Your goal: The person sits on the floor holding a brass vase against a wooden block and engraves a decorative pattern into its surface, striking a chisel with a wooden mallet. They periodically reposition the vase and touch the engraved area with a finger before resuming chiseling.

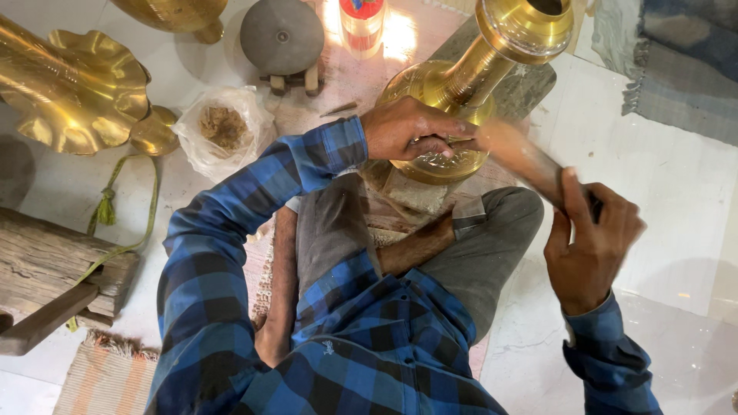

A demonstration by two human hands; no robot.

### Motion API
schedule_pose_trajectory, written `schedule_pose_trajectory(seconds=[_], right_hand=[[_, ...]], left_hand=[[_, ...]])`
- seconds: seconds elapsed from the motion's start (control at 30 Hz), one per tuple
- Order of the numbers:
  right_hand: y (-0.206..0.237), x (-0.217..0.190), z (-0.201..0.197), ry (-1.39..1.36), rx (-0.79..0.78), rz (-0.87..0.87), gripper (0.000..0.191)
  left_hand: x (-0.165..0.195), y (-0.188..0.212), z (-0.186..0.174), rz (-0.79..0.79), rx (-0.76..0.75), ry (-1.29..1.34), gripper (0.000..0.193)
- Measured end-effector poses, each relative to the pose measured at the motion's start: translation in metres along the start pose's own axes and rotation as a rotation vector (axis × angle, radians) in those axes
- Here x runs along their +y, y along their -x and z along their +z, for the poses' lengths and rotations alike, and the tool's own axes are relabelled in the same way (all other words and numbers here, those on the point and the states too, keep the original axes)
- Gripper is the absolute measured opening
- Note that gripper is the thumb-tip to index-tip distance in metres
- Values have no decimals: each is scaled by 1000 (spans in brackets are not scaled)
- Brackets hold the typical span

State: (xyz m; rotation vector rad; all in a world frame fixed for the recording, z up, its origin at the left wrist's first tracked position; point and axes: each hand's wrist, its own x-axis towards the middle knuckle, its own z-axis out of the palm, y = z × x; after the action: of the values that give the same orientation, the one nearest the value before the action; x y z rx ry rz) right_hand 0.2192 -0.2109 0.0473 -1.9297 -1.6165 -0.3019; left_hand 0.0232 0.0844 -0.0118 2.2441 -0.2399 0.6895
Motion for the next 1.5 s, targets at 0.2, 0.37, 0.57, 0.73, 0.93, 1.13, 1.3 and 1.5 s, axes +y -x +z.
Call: schedule_pose_trajectory(seconds=[0.2,0.37,0.57,0.73,0.93,1.13,1.3,1.5], right_hand=[[5,-12,3,-329,102,154,61],[18,-3,3,172,-129,81,62],[46,6,30,120,-262,103,63],[58,-3,47,9,-198,172,59],[57,-8,46,-28,-169,202,59],[60,-11,47,-120,-145,326,55],[75,-9,61,-526,28,503,51],[84,10,98,-1247,297,930,31]], left_hand=[[3,-1,-4,-11,-27,38,47],[-4,5,5,13,55,-4,48],[-6,30,14,-371,384,372,59],[3,42,21,-357,438,360,61],[10,33,20,-365,408,326,57],[10,24,20,-293,353,373,54],[-7,24,23,-216,536,300,44],[-24,49,12,-268,1155,484,48]])
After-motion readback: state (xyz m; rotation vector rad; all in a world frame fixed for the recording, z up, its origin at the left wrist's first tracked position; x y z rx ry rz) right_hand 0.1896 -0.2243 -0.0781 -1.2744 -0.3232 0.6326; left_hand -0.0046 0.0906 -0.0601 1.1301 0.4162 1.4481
